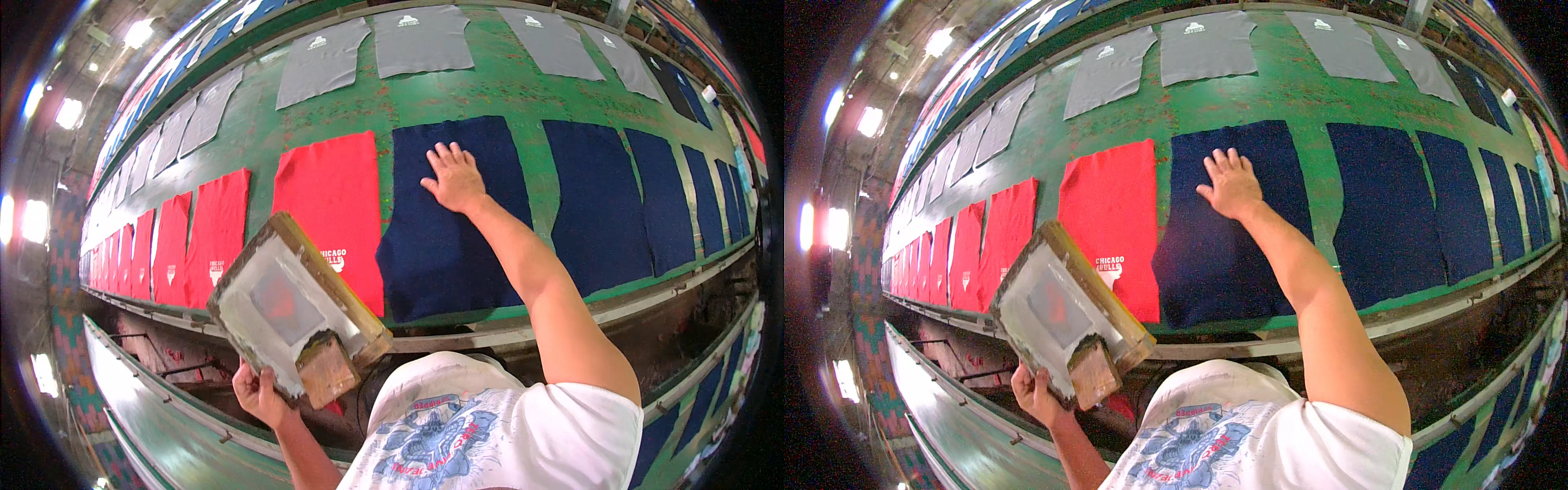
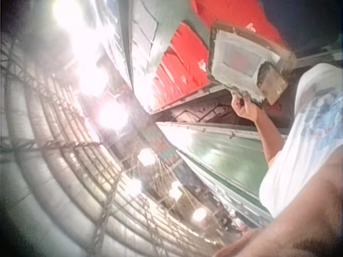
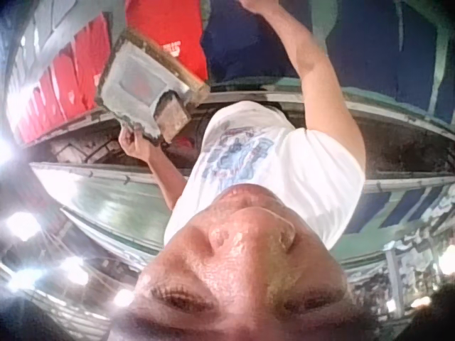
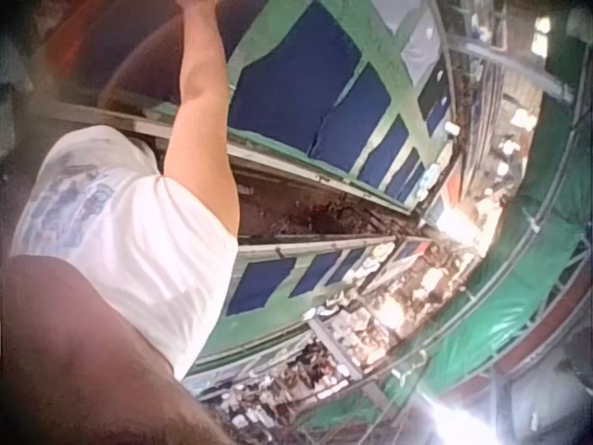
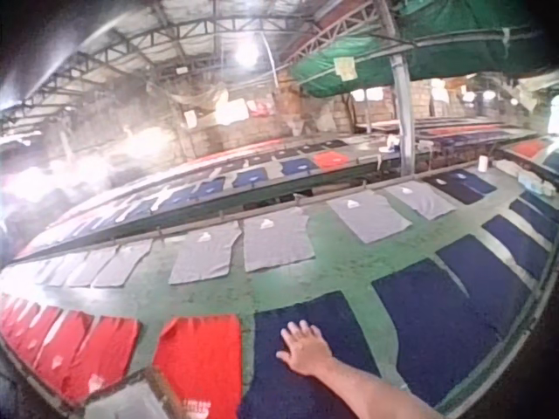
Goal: The person aligns dark blue and red t-shirts on a green conveyor belt, then uses a screen printing frame to apply a white logo to each shirt. The shirts remain on the belt after printing.
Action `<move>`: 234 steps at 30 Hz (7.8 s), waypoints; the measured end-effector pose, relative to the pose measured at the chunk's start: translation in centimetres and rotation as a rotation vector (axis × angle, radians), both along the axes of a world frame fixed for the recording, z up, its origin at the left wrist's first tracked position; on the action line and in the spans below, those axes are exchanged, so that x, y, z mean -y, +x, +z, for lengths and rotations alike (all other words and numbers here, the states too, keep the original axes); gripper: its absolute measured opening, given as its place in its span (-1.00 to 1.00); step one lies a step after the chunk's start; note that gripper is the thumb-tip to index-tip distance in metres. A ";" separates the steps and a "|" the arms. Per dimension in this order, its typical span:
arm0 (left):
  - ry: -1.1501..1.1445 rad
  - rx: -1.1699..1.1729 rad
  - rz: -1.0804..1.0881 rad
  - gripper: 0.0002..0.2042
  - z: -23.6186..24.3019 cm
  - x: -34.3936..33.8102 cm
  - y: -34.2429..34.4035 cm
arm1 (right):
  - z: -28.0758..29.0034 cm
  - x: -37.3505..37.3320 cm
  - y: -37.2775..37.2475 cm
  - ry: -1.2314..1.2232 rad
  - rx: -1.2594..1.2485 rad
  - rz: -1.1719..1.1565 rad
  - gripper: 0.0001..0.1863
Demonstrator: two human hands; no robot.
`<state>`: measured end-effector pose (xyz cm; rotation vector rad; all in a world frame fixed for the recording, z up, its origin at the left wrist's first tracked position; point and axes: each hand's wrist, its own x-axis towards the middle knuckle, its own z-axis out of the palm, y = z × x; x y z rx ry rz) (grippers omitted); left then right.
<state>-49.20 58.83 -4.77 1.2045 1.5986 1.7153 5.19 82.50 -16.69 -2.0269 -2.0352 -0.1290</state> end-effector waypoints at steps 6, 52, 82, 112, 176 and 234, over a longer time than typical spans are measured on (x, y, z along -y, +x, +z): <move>0.028 0.064 0.018 -0.63 -1.6 1.1 -2.7 | -0.3 -1.8 3.6 -0.081 0.003 -0.423 -0.11; -0.060 -0.130 -0.649 -0.66 -15.9 -6.6 29.6 | 6.1 34.8 -2.9 0.116 -0.330 0.185 -0.61; 0.057 -1.029 -0.726 -0.65 -10.3 -7.8 29.2 | 5.2 23.5 -1.4 0.097 -0.307 0.201 -0.51; -0.032 -1.018 -0.453 -0.73 -9.6 -5.6 31.8 | 8.1 17.8 4.7 -0.083 -0.331 0.408 -0.47; -0.070 -0.009 -0.548 -0.49 -10.0 -3.4 40.5 | 3.1 40.8 13.9 0.152 -1.266 0.014 -0.32; 0.186 -1.181 -0.887 -0.51 -12.1 5.1 61.1 | 3.8 34.7 30.3 0.017 -0.173 -0.587 -0.66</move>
